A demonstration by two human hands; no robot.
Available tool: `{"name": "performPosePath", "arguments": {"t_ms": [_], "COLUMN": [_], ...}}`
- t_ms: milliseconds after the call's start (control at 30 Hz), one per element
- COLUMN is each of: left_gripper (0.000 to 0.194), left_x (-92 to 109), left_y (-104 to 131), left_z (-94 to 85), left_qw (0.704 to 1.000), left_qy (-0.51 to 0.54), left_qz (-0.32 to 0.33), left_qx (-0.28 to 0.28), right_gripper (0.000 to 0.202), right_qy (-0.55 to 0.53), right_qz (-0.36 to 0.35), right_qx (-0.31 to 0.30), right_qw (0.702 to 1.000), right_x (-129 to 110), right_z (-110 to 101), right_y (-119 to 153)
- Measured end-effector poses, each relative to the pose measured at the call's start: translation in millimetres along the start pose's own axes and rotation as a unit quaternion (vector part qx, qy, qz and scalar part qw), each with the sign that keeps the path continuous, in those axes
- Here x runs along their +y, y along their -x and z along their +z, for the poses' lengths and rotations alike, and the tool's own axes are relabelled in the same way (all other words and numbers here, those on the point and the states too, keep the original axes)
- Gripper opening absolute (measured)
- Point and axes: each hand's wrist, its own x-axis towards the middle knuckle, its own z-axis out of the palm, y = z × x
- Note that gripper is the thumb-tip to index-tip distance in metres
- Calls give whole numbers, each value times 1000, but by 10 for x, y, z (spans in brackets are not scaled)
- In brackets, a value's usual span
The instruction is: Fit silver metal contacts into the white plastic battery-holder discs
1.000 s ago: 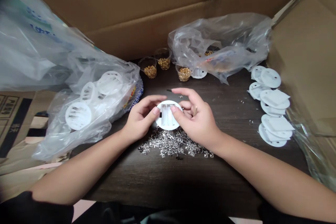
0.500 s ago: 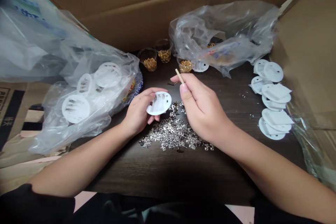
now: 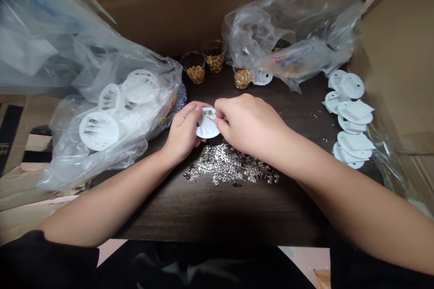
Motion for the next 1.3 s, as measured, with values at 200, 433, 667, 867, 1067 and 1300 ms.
{"name": "performPosePath", "arguments": {"t_ms": [200, 433, 667, 867, 1067, 1300], "left_gripper": [25, 18, 20, 20, 23, 23], "left_x": [-92, -144, -111, -30, 12, 11], "left_y": [-8, -51, -91, 60, 103, 63], "left_z": [-2, -11, -45, 71, 47, -40], "left_qw": [999, 993, 985, 991, 994, 990], "left_qy": [-42, -71, -115, -112, -91, -135], "left_qz": [17, 43, 57, 12, -3, -10], "left_qx": [22, 81, 115, 74, 61, 41], "right_gripper": [7, 6, 12, 14, 14, 22], "right_qy": [115, 119, 84, 36, -14, -163], "right_qz": [46, 62, 62, 114, 126, 168], "right_qx": [-15, -22, 51, 89, 31, -45], "right_qw": [992, 991, 993, 989, 991, 971], "right_x": [-167, -252, -260, -251, -215, 92], "right_z": [110, 222, 441, 401, 236, 45], "right_y": [-40, -140, -112, -85, 71, 385]}}
